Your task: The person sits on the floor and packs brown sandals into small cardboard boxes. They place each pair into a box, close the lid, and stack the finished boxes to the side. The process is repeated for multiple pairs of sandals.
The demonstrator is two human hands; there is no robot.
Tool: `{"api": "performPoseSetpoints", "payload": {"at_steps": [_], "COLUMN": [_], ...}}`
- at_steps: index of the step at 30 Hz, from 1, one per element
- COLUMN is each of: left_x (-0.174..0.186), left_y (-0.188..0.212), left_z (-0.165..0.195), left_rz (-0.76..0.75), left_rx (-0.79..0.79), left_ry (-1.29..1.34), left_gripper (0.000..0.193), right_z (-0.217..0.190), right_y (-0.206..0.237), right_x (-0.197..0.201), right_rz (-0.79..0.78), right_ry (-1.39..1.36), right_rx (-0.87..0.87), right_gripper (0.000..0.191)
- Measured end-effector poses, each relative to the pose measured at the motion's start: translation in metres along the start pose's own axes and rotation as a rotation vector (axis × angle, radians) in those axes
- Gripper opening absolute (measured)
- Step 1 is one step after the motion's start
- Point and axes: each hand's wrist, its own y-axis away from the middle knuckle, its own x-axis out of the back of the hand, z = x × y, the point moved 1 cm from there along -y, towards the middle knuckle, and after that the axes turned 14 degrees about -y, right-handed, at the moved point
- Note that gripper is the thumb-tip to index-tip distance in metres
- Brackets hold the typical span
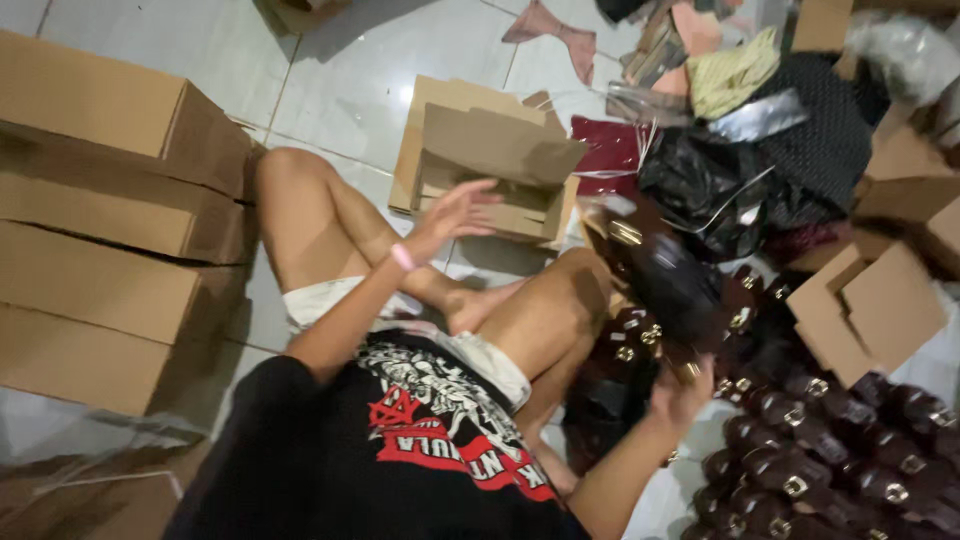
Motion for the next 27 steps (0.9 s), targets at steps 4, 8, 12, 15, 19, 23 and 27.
{"api": "performPoseSetpoints", "payload": {"at_steps": [4, 8, 12, 15, 19, 23, 27], "left_x": [0.000, 0.036, 0.051, 0.054, 0.046, 0.032, 0.020], "left_y": [-0.033, -0.032, -0.032, -0.042, -0.050, -0.054, -0.062], "left_z": [0.031, 0.041, 0.033, 0.022, 0.014, 0.011, 0.010], "left_rz": [0.085, 0.415, 0.285, 0.167, 0.003, -0.151, -0.204], "left_rx": [0.193, 0.231, -0.474, -0.552, -0.384, -0.177, -0.341], "left_ry": [0.039, -0.761, -1.356, -1.541, -1.480, -1.448, -1.276], "left_gripper": [0.061, 0.056, 0.068, 0.072, 0.076, 0.096, 0.100], "right_z": [0.078, 0.112, 0.124, 0.128, 0.113, 0.086, 0.084], "right_y": [-0.041, -0.068, -0.094, -0.110, -0.112, -0.095, -0.073], "right_x": [-0.061, -0.124, -0.171, -0.189, -0.184, -0.151, -0.114], "right_rz": [-0.022, -0.205, -0.433, -0.413, -0.254, -0.118, -0.173], "right_ry": [0.077, 0.239, 0.428, 0.587, 0.556, 0.449, 0.189], "right_rx": [-0.209, -0.344, -0.313, -0.336, -0.378, -0.421, -0.419], "right_gripper": [0.020, 0.027, 0.035, 0.036, 0.035, 0.031, 0.025]}}
